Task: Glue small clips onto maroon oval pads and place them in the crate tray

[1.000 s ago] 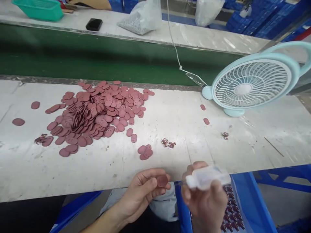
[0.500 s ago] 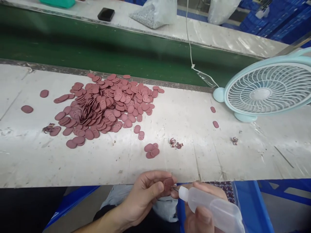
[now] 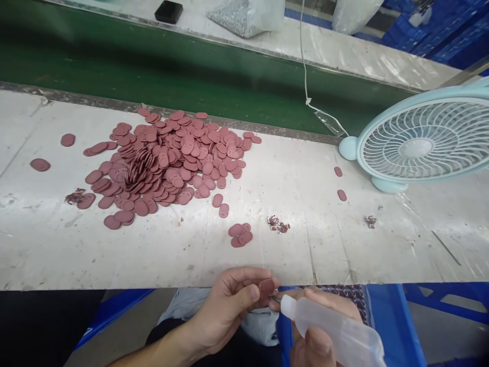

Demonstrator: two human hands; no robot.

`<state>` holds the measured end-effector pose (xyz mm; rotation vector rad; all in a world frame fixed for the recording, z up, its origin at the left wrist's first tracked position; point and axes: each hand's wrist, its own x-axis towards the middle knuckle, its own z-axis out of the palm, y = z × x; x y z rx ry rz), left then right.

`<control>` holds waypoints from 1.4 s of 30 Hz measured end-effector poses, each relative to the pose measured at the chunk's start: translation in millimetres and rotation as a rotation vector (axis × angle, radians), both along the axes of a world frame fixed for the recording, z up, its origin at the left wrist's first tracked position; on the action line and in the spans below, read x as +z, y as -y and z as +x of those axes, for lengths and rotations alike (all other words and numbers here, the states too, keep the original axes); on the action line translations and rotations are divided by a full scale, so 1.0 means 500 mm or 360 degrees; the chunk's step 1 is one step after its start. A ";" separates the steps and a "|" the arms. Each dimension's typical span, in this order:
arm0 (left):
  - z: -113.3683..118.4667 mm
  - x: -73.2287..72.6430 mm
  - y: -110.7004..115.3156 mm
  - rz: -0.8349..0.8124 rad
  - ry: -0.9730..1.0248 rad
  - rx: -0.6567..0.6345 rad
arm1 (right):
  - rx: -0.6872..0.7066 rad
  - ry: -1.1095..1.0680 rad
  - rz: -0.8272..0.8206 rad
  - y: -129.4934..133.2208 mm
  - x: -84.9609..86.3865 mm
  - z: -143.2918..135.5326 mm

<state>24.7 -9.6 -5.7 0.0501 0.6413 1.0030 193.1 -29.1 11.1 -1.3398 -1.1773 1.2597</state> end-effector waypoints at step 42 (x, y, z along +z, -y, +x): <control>-0.050 -0.008 -0.003 -0.0085 -0.0289 0.0063 | -0.0126 0.0985 0.0026 -0.212 -0.032 -0.003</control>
